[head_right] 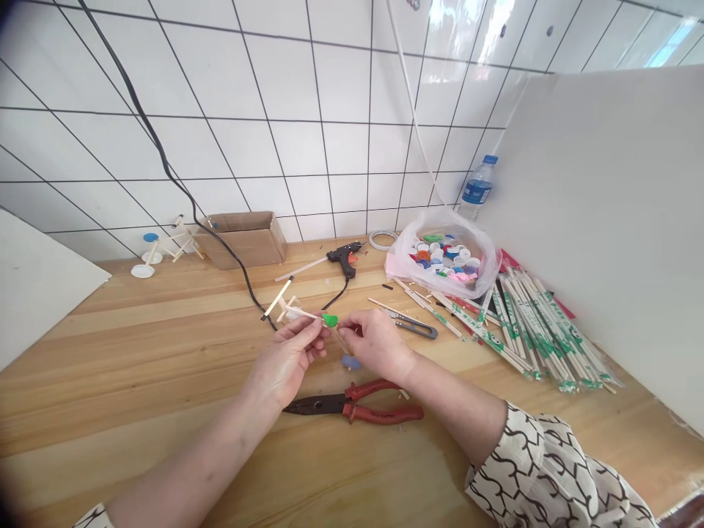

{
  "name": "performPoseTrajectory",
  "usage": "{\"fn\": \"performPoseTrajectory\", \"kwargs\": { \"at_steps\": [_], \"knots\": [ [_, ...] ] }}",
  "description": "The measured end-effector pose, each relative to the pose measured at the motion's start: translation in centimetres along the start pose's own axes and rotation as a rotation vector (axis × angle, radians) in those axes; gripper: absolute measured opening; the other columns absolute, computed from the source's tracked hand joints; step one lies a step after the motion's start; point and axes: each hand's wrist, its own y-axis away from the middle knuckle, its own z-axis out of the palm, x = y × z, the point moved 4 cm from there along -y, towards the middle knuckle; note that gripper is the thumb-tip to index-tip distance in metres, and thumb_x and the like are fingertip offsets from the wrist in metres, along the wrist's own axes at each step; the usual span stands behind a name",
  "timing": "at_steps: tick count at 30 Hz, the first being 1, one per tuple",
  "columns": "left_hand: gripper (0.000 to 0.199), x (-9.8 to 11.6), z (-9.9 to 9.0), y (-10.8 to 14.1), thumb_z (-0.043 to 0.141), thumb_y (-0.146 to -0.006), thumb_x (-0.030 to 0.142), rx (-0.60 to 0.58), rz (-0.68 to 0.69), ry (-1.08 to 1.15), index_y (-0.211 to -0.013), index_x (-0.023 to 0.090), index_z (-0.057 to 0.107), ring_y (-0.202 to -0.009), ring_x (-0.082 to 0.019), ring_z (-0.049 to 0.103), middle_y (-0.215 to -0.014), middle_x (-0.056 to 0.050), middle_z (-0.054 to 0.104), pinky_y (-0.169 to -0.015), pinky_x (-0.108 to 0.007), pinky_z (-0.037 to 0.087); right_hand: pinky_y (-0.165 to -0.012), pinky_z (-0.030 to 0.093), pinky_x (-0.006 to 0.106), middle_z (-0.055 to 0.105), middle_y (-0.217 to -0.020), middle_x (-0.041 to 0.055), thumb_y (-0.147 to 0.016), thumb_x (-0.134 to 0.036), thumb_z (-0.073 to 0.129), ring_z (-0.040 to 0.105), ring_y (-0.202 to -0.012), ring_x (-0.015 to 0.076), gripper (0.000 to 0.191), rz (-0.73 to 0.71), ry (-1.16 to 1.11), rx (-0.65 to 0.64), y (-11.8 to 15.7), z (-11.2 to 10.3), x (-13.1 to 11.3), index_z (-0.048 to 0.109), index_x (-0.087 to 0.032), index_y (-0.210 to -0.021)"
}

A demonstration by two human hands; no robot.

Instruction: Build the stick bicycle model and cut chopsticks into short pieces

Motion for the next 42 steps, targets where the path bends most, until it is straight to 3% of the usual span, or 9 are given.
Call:
{"fn": "performPoseTrajectory", "kwargs": {
  "at_steps": [6, 11, 19, 37, 42],
  "knots": [
    [0.022, 0.0, -0.1, 0.1, 0.078, -0.054, 0.023, 0.031, 0.097, 0.034, -0.07, 0.012, 0.067, -0.054, -0.009, 0.055, -0.062, -0.002, 0.065, -0.054, -0.022, 0.045, -0.05, 0.035, 0.022, 0.062, -0.064, 0.0011, -0.076, -0.023, 0.051, 0.044, -0.053, 0.0102, 0.019, 0.049, -0.168, -0.007, 0.1, -0.3, -0.3, 0.067, -0.013, -0.073],
    [0.021, 0.1, 0.1, 0.7, 0.077, -0.056, 0.023, 0.056, 0.186, 0.043, -0.072, 0.013, 0.068, -0.059, -0.011, 0.058, -0.066, -0.002, 0.067, -0.059, -0.025, 0.048, -0.054, 0.036, 0.023, 0.057, -0.063, -0.0003, -0.071, -0.032, 0.057, 0.045, -0.056, 0.0098, 0.021, 0.125, -0.438, 0.01, 0.1, -0.4, -0.1, 0.065, -0.012, -0.074],
    [0.013, 0.3, 0.3, 1.5, 0.071, -0.066, 0.021, 0.028, 0.35, -0.013, -0.077, 0.017, 0.069, -0.061, -0.011, 0.06, -0.073, -0.001, 0.067, -0.065, -0.027, 0.05, -0.043, 0.022, 0.02, 0.053, -0.056, -0.004, -0.06, -0.038, 0.07, 0.041, -0.05, 0.0058, 0.025, 0.336, -0.808, -0.024, 0.4, 0.0, 0.0, 0.063, -0.014, -0.066],
    [0.013, 0.4, 0.4, 1.9, 0.07, -0.068, 0.021, 0.023, 0.366, -0.028, -0.08, 0.017, 0.068, -0.064, -0.012, 0.061, -0.074, -0.001, 0.067, -0.069, -0.029, 0.051, -0.041, 0.018, 0.019, 0.054, -0.058, -0.0031, -0.056, -0.038, 0.075, 0.041, -0.049, 0.0056, 0.029, 0.347, -0.908, -0.009, 0.5, 0.4, 0.4, 0.062, -0.014, -0.066],
    [0.014, 0.6, 0.4, 1.8, 0.071, -0.066, 0.021, 0.035, 0.35, -0.01, -0.079, 0.016, 0.068, -0.064, -0.012, 0.061, -0.075, -0.001, 0.068, -0.068, -0.029, 0.052, -0.044, 0.029, 0.019, 0.056, -0.059, -0.0031, -0.058, -0.037, 0.074, 0.045, -0.05, 0.0064, 0.027, 0.285, -0.875, 0.026, 0.5, 0.3, 0.3, 0.062, -0.015, -0.067]
  ]
}}
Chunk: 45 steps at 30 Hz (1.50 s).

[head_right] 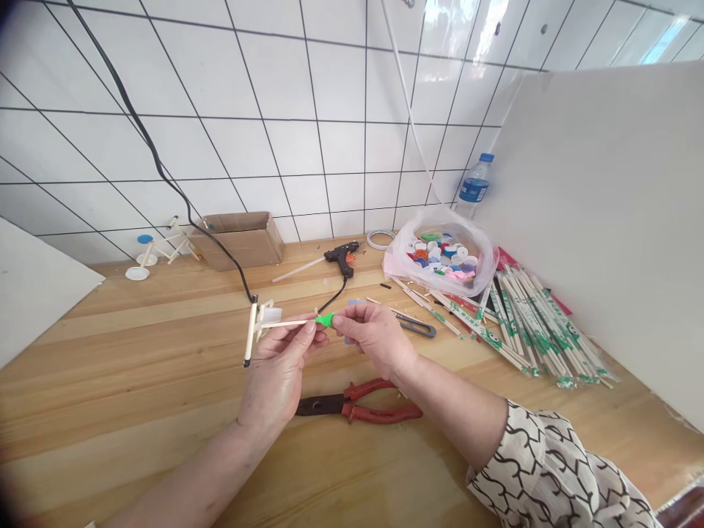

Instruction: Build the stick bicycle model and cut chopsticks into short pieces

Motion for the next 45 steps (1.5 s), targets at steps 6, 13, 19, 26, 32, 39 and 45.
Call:
{"fn": "performPoseTrajectory", "kwargs": {
  "at_steps": [6, 13, 19, 26, 32, 39, 45],
  "knots": [
    [0.013, 0.2, 0.1, 0.0, 0.073, -0.064, 0.022, 0.031, -0.05, 0.046, -0.075, 0.017, 0.068, -0.067, -0.012, 0.062, -0.084, -0.002, 0.069, -0.068, -0.029, 0.051, -0.054, 0.043, 0.024, 0.059, -0.071, 0.001, -0.069, -0.03, 0.067, 0.05, -0.059, 0.0108, 0.024, -0.365, 0.299, 0.104, 0.6, 0.1, -0.7, 0.063, -0.017, -0.088],
    [0.014, 0.1, 0.3, 0.3, 0.074, -0.063, 0.022, 0.009, -0.089, 0.085, -0.074, 0.016, 0.069, -0.069, -0.013, 0.063, -0.084, -0.002, 0.069, -0.068, -0.029, 0.052, -0.052, 0.041, 0.023, 0.061, -0.073, 0.0019, -0.072, -0.022, 0.064, 0.05, -0.061, 0.012, 0.011, -0.596, 0.501, 0.166, 1.1, 0.8, -1.0, 0.065, -0.019, -0.083],
    [0.012, 0.0, 0.3, 0.4, 0.074, -0.062, 0.02, 0.013, -0.11, 0.107, -0.073, 0.016, 0.069, -0.066, -0.011, 0.062, -0.082, 0.0, 0.068, -0.068, -0.028, 0.052, -0.052, 0.041, 0.023, 0.06, -0.068, 0.0008, -0.073, -0.017, 0.062, 0.051, -0.058, 0.0113, 0.005, -0.659, 0.557, 0.187, 1.5, 1.1, -1.4, 0.064, -0.019, -0.078],
    [0.013, 0.1, 0.5, 0.4, 0.075, -0.062, 0.021, 0.01, -0.119, 0.114, -0.073, 0.017, 0.069, -0.066, -0.012, 0.062, -0.083, -0.001, 0.069, -0.067, -0.029, 0.053, -0.052, 0.041, 0.023, 0.059, -0.071, 0.0009, -0.074, -0.016, 0.06, 0.05, -0.058, 0.0113, 0.015, -0.722, 0.652, 0.201, 1.7, 1.1, -1.6, 0.064, -0.02, -0.088],
    [0.012, 0.1, 0.5, 0.4, 0.075, -0.061, 0.021, 0.006, -0.135, 0.12, -0.071, 0.017, 0.069, -0.063, -0.012, 0.062, -0.076, 0.0, 0.069, -0.065, -0.029, 0.052, -0.053, 0.042, 0.024, 0.059, -0.075, 0.0014, -0.077, -0.014, 0.058, 0.052, -0.061, 0.0121, 0.015, -0.753, 0.639, 0.158, 1.5, 1.2, -1.3, 0.065, -0.022, -0.088],
    [0.01, 0.1, 0.4, 0.4, 0.074, -0.061, 0.019, 0.009, -0.154, 0.138, -0.069, 0.016, 0.069, -0.063, -0.011, 0.061, -0.074, -0.001, 0.07, -0.064, -0.027, 0.052, -0.054, 0.042, 0.024, 0.059, -0.077, 0.002, -0.075, -0.015, 0.061, 0.052, -0.063, 0.0125, 0.019, -0.734, 0.659, 0.158, 1.6, 1.0, -1.3, 0.064, -0.022, -0.093],
    [0.012, 0.0, 0.5, 0.3, 0.076, -0.058, 0.019, 0.024, -0.179, 0.153, -0.068, 0.015, 0.069, -0.059, -0.009, 0.059, -0.069, 0.0, 0.068, -0.065, -0.027, 0.052, -0.055, 0.042, 0.024, 0.057, -0.074, 0.0012, -0.077, -0.015, 0.059, 0.05, -0.062, 0.0121, 0.013, -0.724, 0.667, 0.15, 1.4, 1.0, -1.1, 0.065, -0.02, -0.086]
  ]
}}
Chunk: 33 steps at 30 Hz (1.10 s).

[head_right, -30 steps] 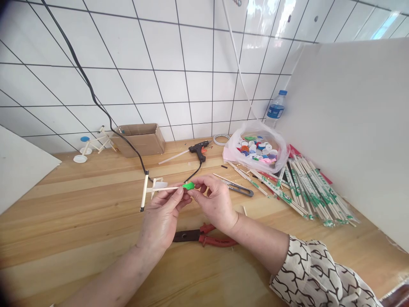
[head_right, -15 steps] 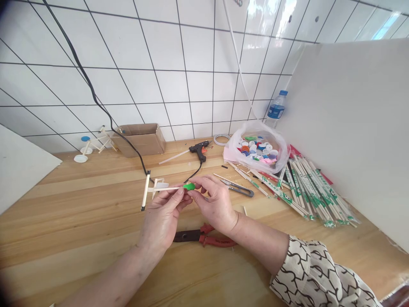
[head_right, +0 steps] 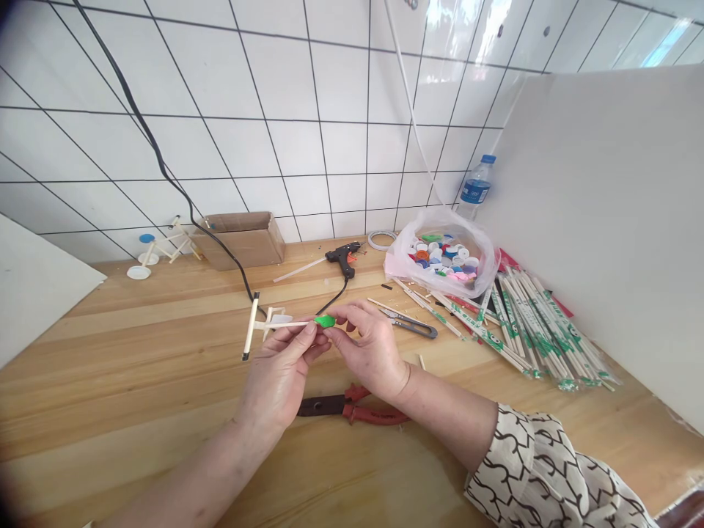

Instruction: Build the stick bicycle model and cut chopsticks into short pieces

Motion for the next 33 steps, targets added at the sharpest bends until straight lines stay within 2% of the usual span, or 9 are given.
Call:
{"fn": "performPoseTrajectory", "kwargs": {
  "at_steps": [6, 18, 21, 26, 33],
  "knots": [
    [0.013, 0.1, -0.1, -0.1, 0.076, -0.059, 0.02, -0.013, -0.035, 0.014, -0.069, 0.014, 0.069, -0.058, -0.009, 0.058, -0.067, -0.001, 0.068, -0.063, -0.024, 0.052, -0.055, 0.042, 0.023, 0.058, -0.076, 0.0007, -0.075, -0.014, 0.062, 0.051, -0.063, 0.0118, 0.016, 0.001, -0.002, 0.015, 0.0, 0.0, 0.3, 0.063, -0.02, -0.09],
    [0.015, 0.0, -0.7, -1.1, 0.075, -0.06, 0.021, -0.054, -0.062, -0.034, -0.069, 0.012, 0.067, -0.057, -0.008, 0.055, -0.064, -0.001, 0.065, -0.057, -0.021, 0.048, -0.054, 0.044, 0.024, 0.058, -0.07, 0.0016, -0.076, -0.016, 0.064, 0.051, -0.059, 0.0119, 0.006, -0.06, 0.048, 0.006, -0.5, -0.4, 0.2, 0.065, -0.017, -0.081],
    [0.014, 0.4, -1.0, -1.7, 0.074, -0.062, 0.022, -0.074, -0.041, -0.069, -0.067, 0.012, 0.066, -0.055, -0.007, 0.053, -0.064, 0.0, 0.063, -0.052, -0.019, 0.045, -0.058, 0.048, 0.025, 0.061, -0.076, 0.0043, -0.077, -0.017, 0.063, 0.055, -0.064, 0.0135, 0.011, -0.134, 0.125, -0.04, -0.8, -1.0, -0.2, 0.065, -0.016, -0.087],
    [0.014, 1.0, -0.8, -2.0, 0.072, -0.064, 0.024, -0.155, -0.048, -0.118, -0.066, 0.013, 0.064, -0.053, -0.007, 0.049, -0.06, 0.001, 0.06, -0.048, -0.018, 0.042, -0.071, 0.049, 0.033, 0.063, -0.088, 0.0093, -0.081, -0.02, 0.06, 0.058, -0.082, 0.0202, 0.014, -0.342, 0.315, -0.125, -1.2, -1.6, -1.0, 0.065, -0.016, -0.093],
    [0.011, 1.1, -0.2, -1.5, 0.069, -0.067, 0.023, -0.284, -0.118, -0.187, -0.067, 0.013, 0.063, -0.049, -0.007, 0.047, -0.056, 0.001, 0.058, -0.046, -0.018, 0.041, -0.07, 0.049, 0.028, 0.063, -0.082, 0.0064, -0.082, -0.019, 0.059, 0.058, -0.077, 0.0165, 0.01, -0.359, 0.214, -0.191, -1.5, -1.6, -1.4, 0.064, -0.016, -0.09]
  ]
}}
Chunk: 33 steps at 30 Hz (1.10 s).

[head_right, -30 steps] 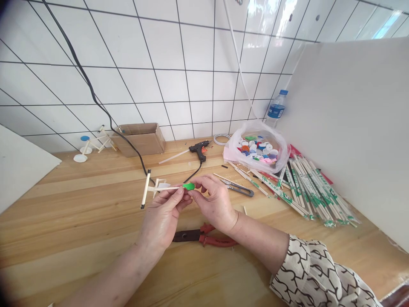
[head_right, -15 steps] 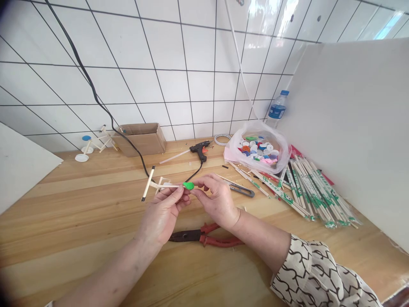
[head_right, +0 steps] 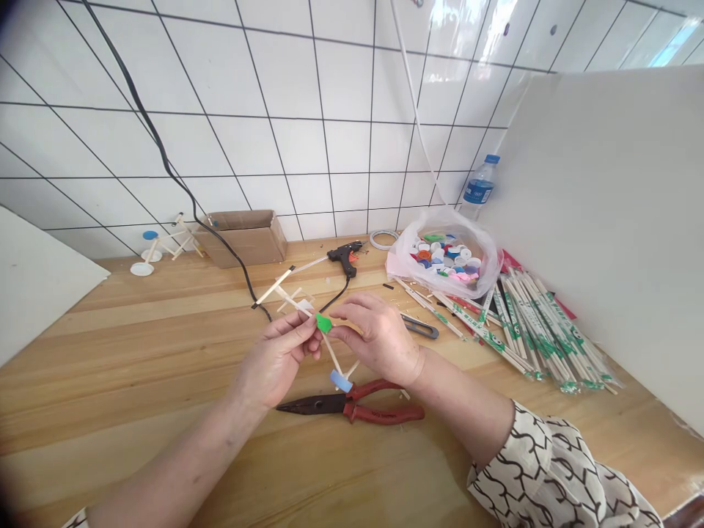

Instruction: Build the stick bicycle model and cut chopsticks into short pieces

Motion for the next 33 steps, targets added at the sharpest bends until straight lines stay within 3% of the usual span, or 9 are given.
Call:
{"fn": "performPoseTrajectory", "kwargs": {
  "at_steps": [7, 16, 23, 33],
  "knots": [
    [0.011, 0.02, 0.08, -0.08, 0.069, -0.066, 0.022, -0.04, -0.023, -0.001, -0.066, 0.013, 0.062, -0.049, -0.007, 0.047, -0.057, 0.001, 0.057, -0.045, -0.019, 0.042, -0.068, 0.048, 0.029, 0.064, -0.079, 0.0066, -0.083, -0.019, 0.057, 0.058, -0.075, 0.0165, 0.008, -0.058, -0.036, -0.034, 0.17, 0.18, -0.24, 0.064, -0.016, -0.087],
    [0.014, -0.05, 0.04, -0.03, 0.072, -0.063, 0.024, -0.038, -0.045, 0.017, -0.065, 0.013, 0.063, -0.047, -0.007, 0.048, -0.056, 0.001, 0.058, -0.045, -0.019, 0.042, -0.072, 0.049, 0.029, 0.064, -0.083, 0.0065, -0.08, -0.022, 0.062, 0.058, -0.078, 0.0159, 0.012, -0.031, -0.078, -0.003, 0.16, -0.14, -0.57, 0.062, -0.016, -0.09],
    [0.016, 0.08, 0.27, 0.18, 0.074, -0.059, 0.025, -0.051, -0.072, 0.008, -0.063, 0.013, 0.064, -0.045, -0.007, 0.047, -0.055, 0.002, 0.058, -0.044, -0.02, 0.041, -0.068, 0.048, 0.029, 0.063, -0.079, 0.0057, -0.083, -0.021, 0.058, 0.057, -0.074, 0.0161, 0.008, -0.017, -0.086, -0.064, 0.23, 0.17, -0.48, 0.062, -0.017, -0.087],
    [0.016, -0.11, -0.01, -0.08, 0.075, -0.058, 0.025, -0.032, -0.097, 0.026, -0.065, 0.013, 0.065, -0.044, -0.007, 0.047, -0.053, 0.001, 0.057, -0.043, -0.02, 0.042, -0.074, 0.05, 0.031, 0.064, -0.088, 0.0075, -0.079, -0.021, 0.062, 0.059, -0.083, 0.0172, 0.017, -0.072, -0.059, 0.015, 0.33, -0.17, -0.75, 0.061, -0.017, -0.096]
  ]
}}
